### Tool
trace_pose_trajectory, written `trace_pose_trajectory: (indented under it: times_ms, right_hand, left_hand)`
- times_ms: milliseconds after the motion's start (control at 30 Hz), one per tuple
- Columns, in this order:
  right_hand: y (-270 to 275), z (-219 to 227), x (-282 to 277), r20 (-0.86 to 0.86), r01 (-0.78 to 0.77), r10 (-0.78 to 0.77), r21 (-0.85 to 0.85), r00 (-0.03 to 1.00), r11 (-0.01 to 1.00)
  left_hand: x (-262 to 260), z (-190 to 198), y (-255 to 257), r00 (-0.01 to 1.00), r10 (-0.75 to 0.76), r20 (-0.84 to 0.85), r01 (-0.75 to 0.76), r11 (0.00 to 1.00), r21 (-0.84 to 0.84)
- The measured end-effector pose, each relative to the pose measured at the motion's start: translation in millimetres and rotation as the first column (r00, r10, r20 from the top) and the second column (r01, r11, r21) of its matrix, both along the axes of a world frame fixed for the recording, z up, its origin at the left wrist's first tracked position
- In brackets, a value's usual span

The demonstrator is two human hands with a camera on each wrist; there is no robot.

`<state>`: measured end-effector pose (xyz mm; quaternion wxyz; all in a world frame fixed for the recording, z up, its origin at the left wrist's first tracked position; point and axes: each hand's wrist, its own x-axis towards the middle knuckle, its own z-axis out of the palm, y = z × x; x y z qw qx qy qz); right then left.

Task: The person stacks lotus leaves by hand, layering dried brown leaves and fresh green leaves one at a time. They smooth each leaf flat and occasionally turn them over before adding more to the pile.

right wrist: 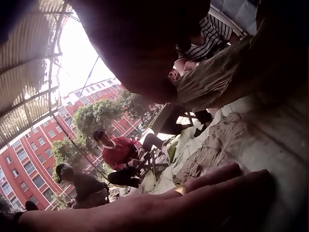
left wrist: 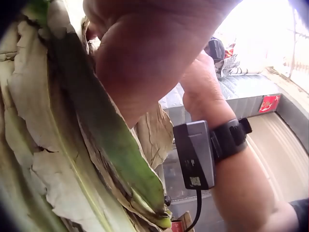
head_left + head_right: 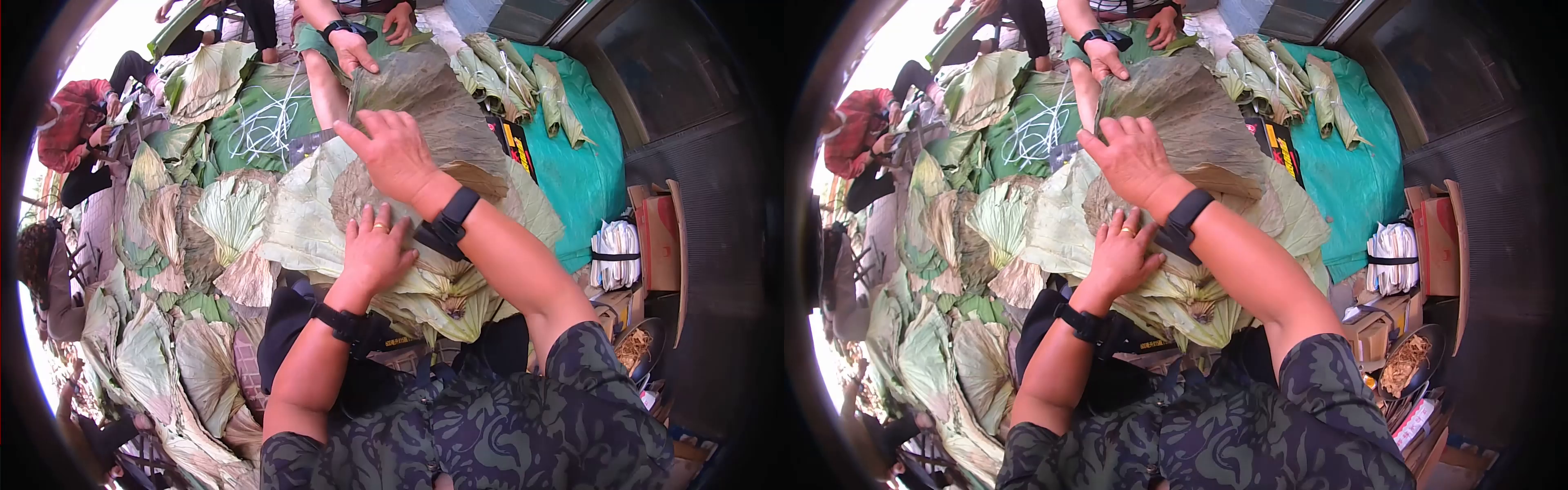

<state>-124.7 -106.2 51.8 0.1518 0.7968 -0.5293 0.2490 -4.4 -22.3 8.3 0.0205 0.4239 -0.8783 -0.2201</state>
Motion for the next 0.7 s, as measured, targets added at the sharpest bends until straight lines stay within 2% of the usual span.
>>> trace_pose_trajectory:
  times_ms: [67,100,167,233,300,367,433,467,500,567,600,633,700]
  right_hand:
    - [-23,13,14,-0.245,0.008,0.029,0.151,0.969,0.989]
    - [-32,17,15,-0.242,-0.001,0.04,0.159,0.97,0.987]
    - [-48,24,14,-0.502,0.062,0.157,0.392,0.85,0.918]
    - [-51,29,2,-0.527,0.045,0.18,0.386,0.831,0.921]
    - [-48,38,-16,-0.448,0.02,0.153,0.358,0.881,0.934]
    - [-38,57,-40,-0.371,-0.022,0.119,0.254,0.921,0.967]
    - [-25,83,-62,-0.304,0.01,0.025,0.115,0.952,0.993]
    - [-19,95,-74,-0.255,0.04,-0.028,0.043,0.967,0.998]
    - [-12,109,-85,-0.26,0.013,-0.04,-0.104,0.965,0.994]
    - [15,141,-92,-0.124,0.078,-0.12,-0.304,0.985,0.95]
    - [34,156,-87,0.004,0.077,-0.082,-0.377,0.997,0.923]
    - [51,166,-86,0.082,0.134,-0.11,-0.407,0.991,0.904]
    - [77,165,-96,0.132,0.151,-0.098,-0.495,0.986,0.855]
  left_hand:
    - [0,0,-1,1.0,0.01,-0.006,-0.01,1.0,0.012]
    - [0,1,-1,1.0,0.012,-0.018,-0.012,1.0,0.019]
    - [2,4,-2,1.0,0.013,-0.02,-0.013,1.0,0.029]
    - [4,1,-3,0.998,0.0,-0.055,0.001,1.0,0.021]
    - [5,3,-3,0.999,0.004,-0.053,-0.003,1.0,0.016]
    - [4,3,-2,0.999,-0.003,-0.052,0.004,1.0,0.011]
    - [3,0,-1,0.999,0.021,-0.037,-0.022,1.0,-0.022]
    - [3,0,2,0.996,0.036,-0.081,-0.042,0.997,-0.071]
    - [3,0,4,0.996,0.027,-0.084,-0.033,0.997,-0.073]
    - [2,-4,3,0.966,0.045,-0.253,-0.085,0.985,-0.148]
    - [2,-8,1,0.916,-0.002,-0.4,-0.097,0.969,-0.225]
    - [2,-6,0,0.915,-0.011,-0.403,-0.089,0.969,-0.23]
    - [1,0,0,0.808,0.013,-0.589,0.022,0.998,0.052]
